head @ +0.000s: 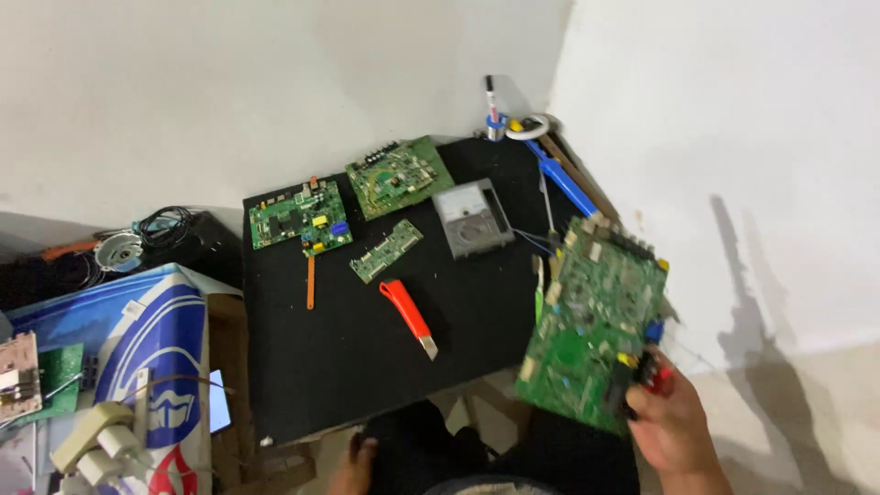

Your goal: Testing electronic components on a circuit board using multimeter probes to check for continuity or voltage.

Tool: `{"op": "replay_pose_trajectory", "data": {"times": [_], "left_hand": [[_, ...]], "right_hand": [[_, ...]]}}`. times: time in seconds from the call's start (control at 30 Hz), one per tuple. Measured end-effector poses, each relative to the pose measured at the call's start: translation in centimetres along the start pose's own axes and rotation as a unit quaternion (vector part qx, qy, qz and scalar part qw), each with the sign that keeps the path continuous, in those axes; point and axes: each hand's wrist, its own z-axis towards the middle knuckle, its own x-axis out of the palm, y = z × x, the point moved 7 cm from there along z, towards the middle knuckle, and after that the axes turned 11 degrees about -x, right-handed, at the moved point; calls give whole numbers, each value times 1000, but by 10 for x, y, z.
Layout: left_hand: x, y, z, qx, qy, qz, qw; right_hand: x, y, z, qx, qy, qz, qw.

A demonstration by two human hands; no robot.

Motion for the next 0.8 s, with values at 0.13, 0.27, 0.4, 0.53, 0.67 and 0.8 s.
{"op": "replay_pose_trajectory", "data": {"times": [0.13,0.27,0.4,0.53,0.67,0.8], "left_hand": [[-19,-99,-154,222,-81,207,949],[55,-191,-228,507,117,131,844],[167,-227,-225,591,235,232,735],[173,-234,-235,563,346,241,711],[177,-209,-254,526,584,85,612],[165,-206,-244,544,456,126,693]], "right_hand": [[28,27,-22,-74,26,6,997],[28,31,-46,-54,65,-9,996],[14,29,-73,-53,56,-8,997],[-19,27,-87,-66,33,-14,997],[-36,20,-99,-45,-12,-17,999],[-51,10,-106,14,-79,-106,991]]}}
